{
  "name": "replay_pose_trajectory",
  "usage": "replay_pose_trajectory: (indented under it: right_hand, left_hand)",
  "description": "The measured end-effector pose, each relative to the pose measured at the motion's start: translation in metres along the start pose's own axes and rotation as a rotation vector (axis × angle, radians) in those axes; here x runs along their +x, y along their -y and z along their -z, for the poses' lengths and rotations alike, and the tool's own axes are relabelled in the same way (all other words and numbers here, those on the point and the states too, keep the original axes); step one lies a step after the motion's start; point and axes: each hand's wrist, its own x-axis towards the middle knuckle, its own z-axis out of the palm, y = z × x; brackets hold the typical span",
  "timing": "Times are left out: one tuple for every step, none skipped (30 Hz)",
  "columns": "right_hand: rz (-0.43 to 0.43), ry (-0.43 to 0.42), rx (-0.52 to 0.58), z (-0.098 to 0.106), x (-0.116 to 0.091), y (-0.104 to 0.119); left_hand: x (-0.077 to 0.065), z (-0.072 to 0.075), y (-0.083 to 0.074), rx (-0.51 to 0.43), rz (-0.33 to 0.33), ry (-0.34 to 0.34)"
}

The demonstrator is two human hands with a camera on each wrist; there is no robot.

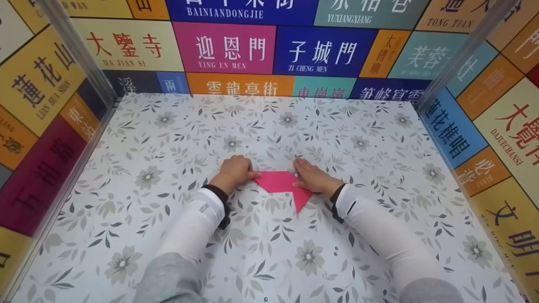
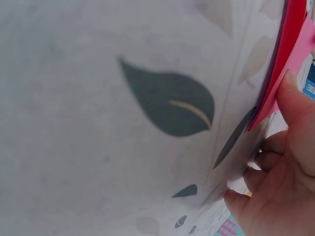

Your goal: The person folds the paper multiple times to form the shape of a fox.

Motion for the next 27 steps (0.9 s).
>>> replay_pose_trajectory:
  right_hand:
    - [-0.003, 0.0, -0.002, 0.0, 0.0, 0.0]
    - [-0.005, -0.001, -0.002, 0.0, 0.0, 0.0]
    - [-0.005, -0.001, -0.001, 0.0, 0.0, 0.0]
    - [-0.007, 0.0, 0.0, 0.0, 0.0, 0.0]
    - [-0.007, 0.0, 0.0, 0.0, 0.0, 0.001]
    - [-0.009, 0.003, 0.002, 0.0, -0.001, 0.001]
    - [-0.009, 0.006, 0.004, 0.0, -0.001, 0.001]
    - [-0.008, 0.006, 0.009, 0.0, -0.001, 0.002]
    - [-0.01, 0.007, 0.012, 0.0, -0.002, 0.002]
    - [-0.009, 0.006, 0.012, 0.0, -0.002, 0.003]
    - [-0.009, 0.005, 0.012, 0.0, -0.002, 0.003]
    - [-0.013, 0.008, 0.011, 0.0, -0.002, 0.003]
    - [-0.013, 0.007, 0.01, -0.001, -0.002, 0.003]
    - [-0.011, 0.007, 0.013, -0.001, -0.002, 0.003]
    - [-0.011, 0.008, 0.012, -0.001, -0.002, 0.003]
    - [-0.01, 0.009, 0.015, -0.002, -0.002, 0.003]
    - [-0.013, 0.012, 0.017, -0.002, -0.002, 0.003]
    - [-0.013, 0.014, 0.017, -0.002, -0.001, 0.003]
    - [-0.012, 0.014, 0.018, -0.002, -0.001, 0.003]
    - [-0.012, 0.015, 0.019, -0.002, -0.001, 0.002]
    - [-0.011, 0.015, 0.017, -0.002, -0.001, 0.002]
    - [-0.011, 0.016, 0.016, -0.002, -0.001, 0.002]
    - [-0.011, 0.016, 0.01, -0.002, -0.001, 0.002]
    - [-0.011, 0.016, 0.007, -0.002, -0.001, 0.001]
    - [-0.012, 0.016, 0.01, -0.001, -0.001, 0.001]
    - [-0.011, 0.016, 0.011, -0.001, -0.001, 0.001]
    - [-0.014, 0.016, 0.009, -0.001, -0.001, 0.001]
  left_hand:
    - [0.0, 0.0, -0.001, 0.002, -0.004, -0.001]
    - [0.0, 0.0, -0.001, 0.0, -0.005, -0.002]
    - [0.0, 0.0, -0.002, -0.013, -0.001, 0.0]
    - [0.0, 0.0, -0.002, -0.03, 0.006, 0.004]
    - [0.0, 0.0, -0.002, -0.051, 0.014, 0.009]
    - [-0.001, 0.0, -0.003, -0.076, 0.023, 0.015]
    - [-0.001, 0.0, -0.003, -0.107, 0.034, 0.023]
    - [-0.001, 0.0, -0.004, -0.138, 0.043, 0.032]
    - [-0.001, -0.001, -0.004, -0.168, 0.049, 0.038]
    - [0.0, -0.001, -0.005, -0.193, 0.053, 0.041]
    - [0.0, -0.001, -0.006, -0.217, 0.055, 0.041]
    - [0.0, -0.001, -0.006, -0.24, 0.057, 0.04]
    - [0.0, -0.001, -0.007, -0.262, 0.059, 0.038]
    - [0.0, -0.002, -0.008, -0.283, 0.06, 0.034]
    - [0.0, -0.002, -0.01, -0.299, 0.061, 0.028]
    - [0.0, -0.002, -0.011, -0.315, 0.062, 0.021]
    - [0.0, -0.002, -0.012, -0.33, 0.064, 0.014]
    - [-0.001, -0.002, -0.014, -0.343, 0.069, 0.007]
    - [-0.001, -0.002, -0.015, -0.352, 0.074, -0.004]
    - [-0.002, -0.002, -0.017, -0.363, 0.083, -0.015]
    - [-0.003, -0.002, -0.019, -0.376, 0.096, -0.026]
    - [-0.004, -0.003, -0.02, -0.392, 0.11, -0.037]
    - [-0.005, -0.003, -0.022, -0.407, 0.126, -0.051]
    - [-0.005, -0.004, -0.023, -0.421, 0.143, -0.064]
    - [-0.006, -0.005, -0.024, -0.439, 0.156, -0.078]
    - [-0.007, -0.006, -0.026, -0.461, 0.169, -0.09]
    - [-0.008, -0.007, -0.027, -0.484, 0.179, -0.104]
